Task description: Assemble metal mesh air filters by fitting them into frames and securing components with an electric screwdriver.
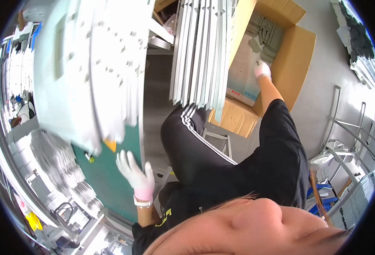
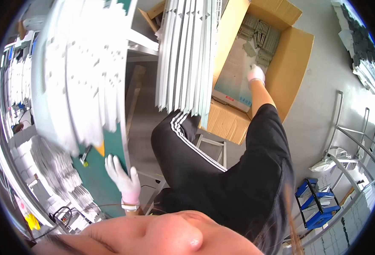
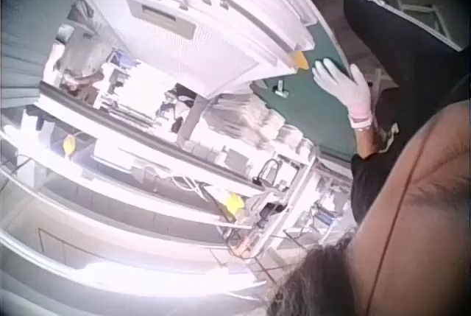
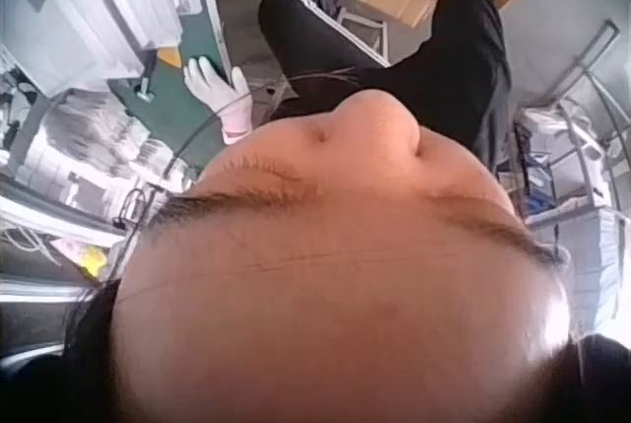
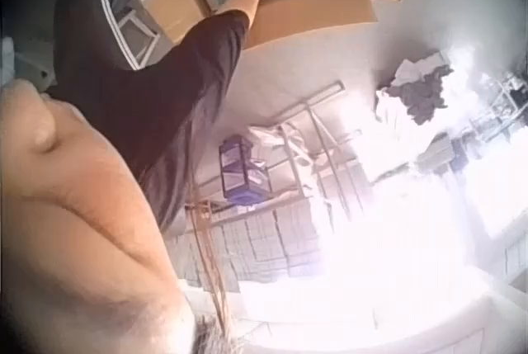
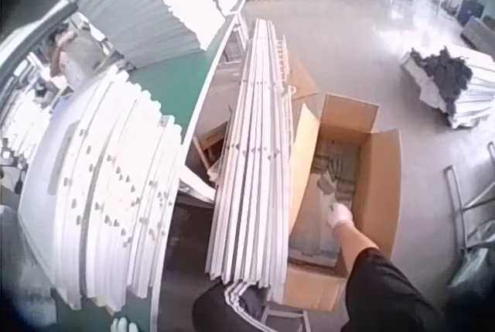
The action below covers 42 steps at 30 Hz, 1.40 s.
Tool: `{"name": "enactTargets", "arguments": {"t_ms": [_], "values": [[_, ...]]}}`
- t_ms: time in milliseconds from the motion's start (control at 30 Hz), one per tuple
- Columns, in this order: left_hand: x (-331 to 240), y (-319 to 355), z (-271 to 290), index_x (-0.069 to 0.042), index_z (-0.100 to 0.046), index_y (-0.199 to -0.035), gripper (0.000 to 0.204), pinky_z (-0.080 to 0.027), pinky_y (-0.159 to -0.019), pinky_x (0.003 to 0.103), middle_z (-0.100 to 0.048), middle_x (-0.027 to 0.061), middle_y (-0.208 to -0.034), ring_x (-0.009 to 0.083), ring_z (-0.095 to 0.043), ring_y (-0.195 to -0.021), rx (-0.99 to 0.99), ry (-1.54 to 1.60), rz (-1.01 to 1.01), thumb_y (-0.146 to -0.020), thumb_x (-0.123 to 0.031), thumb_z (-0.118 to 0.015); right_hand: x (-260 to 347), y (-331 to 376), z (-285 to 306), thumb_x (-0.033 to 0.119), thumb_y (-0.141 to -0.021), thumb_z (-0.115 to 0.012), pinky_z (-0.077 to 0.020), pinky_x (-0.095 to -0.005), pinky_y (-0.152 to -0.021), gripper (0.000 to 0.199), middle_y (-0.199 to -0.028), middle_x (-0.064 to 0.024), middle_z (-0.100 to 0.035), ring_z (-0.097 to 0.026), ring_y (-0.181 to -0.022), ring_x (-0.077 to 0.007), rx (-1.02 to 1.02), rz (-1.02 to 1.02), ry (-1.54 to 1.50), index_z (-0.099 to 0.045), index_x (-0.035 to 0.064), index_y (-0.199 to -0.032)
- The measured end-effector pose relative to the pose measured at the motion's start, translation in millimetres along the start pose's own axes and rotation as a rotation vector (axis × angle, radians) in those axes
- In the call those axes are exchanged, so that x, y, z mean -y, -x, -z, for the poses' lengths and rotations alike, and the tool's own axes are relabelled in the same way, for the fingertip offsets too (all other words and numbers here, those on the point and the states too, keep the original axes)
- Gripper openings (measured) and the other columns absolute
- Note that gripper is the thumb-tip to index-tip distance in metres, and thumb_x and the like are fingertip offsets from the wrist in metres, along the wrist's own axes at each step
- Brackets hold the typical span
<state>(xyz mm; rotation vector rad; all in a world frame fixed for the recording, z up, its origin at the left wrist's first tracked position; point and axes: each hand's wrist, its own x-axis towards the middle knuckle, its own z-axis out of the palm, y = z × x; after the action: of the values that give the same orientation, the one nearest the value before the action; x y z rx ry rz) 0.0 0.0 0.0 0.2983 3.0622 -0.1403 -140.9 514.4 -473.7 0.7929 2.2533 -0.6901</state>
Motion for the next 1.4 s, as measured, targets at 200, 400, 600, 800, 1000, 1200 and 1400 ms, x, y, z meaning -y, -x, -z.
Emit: {"name": "enactTargets", "arguments": {"t_ms": [200,400,600,800,1000,1200,1400], "values": [[-15.7,-29.2,-19.8,0.004,-0.031,-0.148,0.066,-0.026,-0.113,0.061,-0.034,0.0316,-0.15,0.0538,-0.034,-0.135,-0.033,0.041,-0.011,-0.091,-0.017,-0.057,34.6,-51.2,41.1,0.023,-0.093,-0.057,-0.0509,-0.048,-0.095,0.031,-0.122,-0.014,-0.063,-0.061,-0.119,-0.0313,-0.444,-0.096,0.258,-0.06,0.0103,-0.121],[-16.2,-25.8,-21.5,0.009,-0.027,-0.148,0.07,-0.029,-0.111,0.058,-0.037,0.034,-0.142,0.0527,-0.04,-0.129,-0.007,-0.01,0.033,-0.087,-0.01,-0.055,16.4,-117.5,35.5,0.029,-0.095,-0.054,-0.0571,-0.048,-0.082,0.03,-0.109,-0.014,-0.068,-0.07,-0.096,-0.0357,-0.528,0.021,0.423,-0.056,0.0064,-0.114],[-11.5,-20.5,-24.1,0.009,-0.023,-0.15,0.069,-0.033,-0.107,0.058,-0.037,0.0358,-0.14,0.052,-0.043,-0.124,-0.008,-0.011,0.04,-0.092,-0.013,-0.052,23.8,-112.1,80.2,0.02,-0.092,-0.05,-0.0553,-0.0531,-0.08,0.027,-0.106,-0.0243,-0.07,-0.068,-0.101,-0.0425,-0.369,0.058,0.243,-0.053,0.0041,-0.113],[-16.9,-23.3,-22.2,0.009,-0.022,-0.15,0.07,-0.033,-0.108,0.058,-0.037,0.0355,-0.14,0.0519,-0.044,-0.124,-0.008,-0.08,0.012,-0.093,-0.014,-0.054,32.0,-87.3,109.3,0.028,-0.086,-0.062,-0.0549,-0.051,-0.083,0.041,-0.11,-0.022,-0.068,-0.067,-0.1,-0.0422,-0.527,0.011,0.248,-0.053,0.0074,-0.12],[-14.0,-20.3,-21.0,0.009,-0.022,-0.15,0.072,-0.032,-0.109,0.059,-0.034,0.0366,-0.147,0.0527,-0.042,-0.127,0.026,-0.088,0.052,-0.092,-0.016,-0.055,29.6,-109.5,116.4,0.044,-0.08,-0.074,-0.0459,-0.052,-0.098,0.088,-0.13,-0.0105,-0.059,-0.054,-0.123,-0.0322,-0.609,-0.203,0.429,-0.031,0.0187,-0.152],[-12.6,-21.8,-23.9,0.011,-0.021,-0.15,0.073,-0.035,-0.106,0.058,-0.037,0.0377,-0.144,0.052,-0.046,-0.121,-0.014,-0.064,0.022,-0.09,-0.012,-0.055,39.4,-125.7,118.7,0.051,-0.085,-0.067,-0.0453,-0.0515,-0.098,0.081,-0.135,-0.0111,-0.059,-0.055,-0.123,-0.0341,-0.546,-0.303,0.421,-0.033,0.0175,-0.15],[-14.0,-21.7,-23.3,0.011,-0.021,-0.149,0.073,-0.042,-0.093,0.053,-0.049,0.0333,-0.128,0.0458,-0.053,-0.105,-0.002,-0.057,0.053,-0.089,-0.013,-0.055,49.5,-114.4,120.0,0.049,-0.084,-0.067,-0.0462,-0.0514,-0.099,0.078,-0.133,-0.0197,-0.059,-0.056,-0.122,-0.0389,-0.572,-0.381,0.122,-0.037,0.0162,-0.148]]}}
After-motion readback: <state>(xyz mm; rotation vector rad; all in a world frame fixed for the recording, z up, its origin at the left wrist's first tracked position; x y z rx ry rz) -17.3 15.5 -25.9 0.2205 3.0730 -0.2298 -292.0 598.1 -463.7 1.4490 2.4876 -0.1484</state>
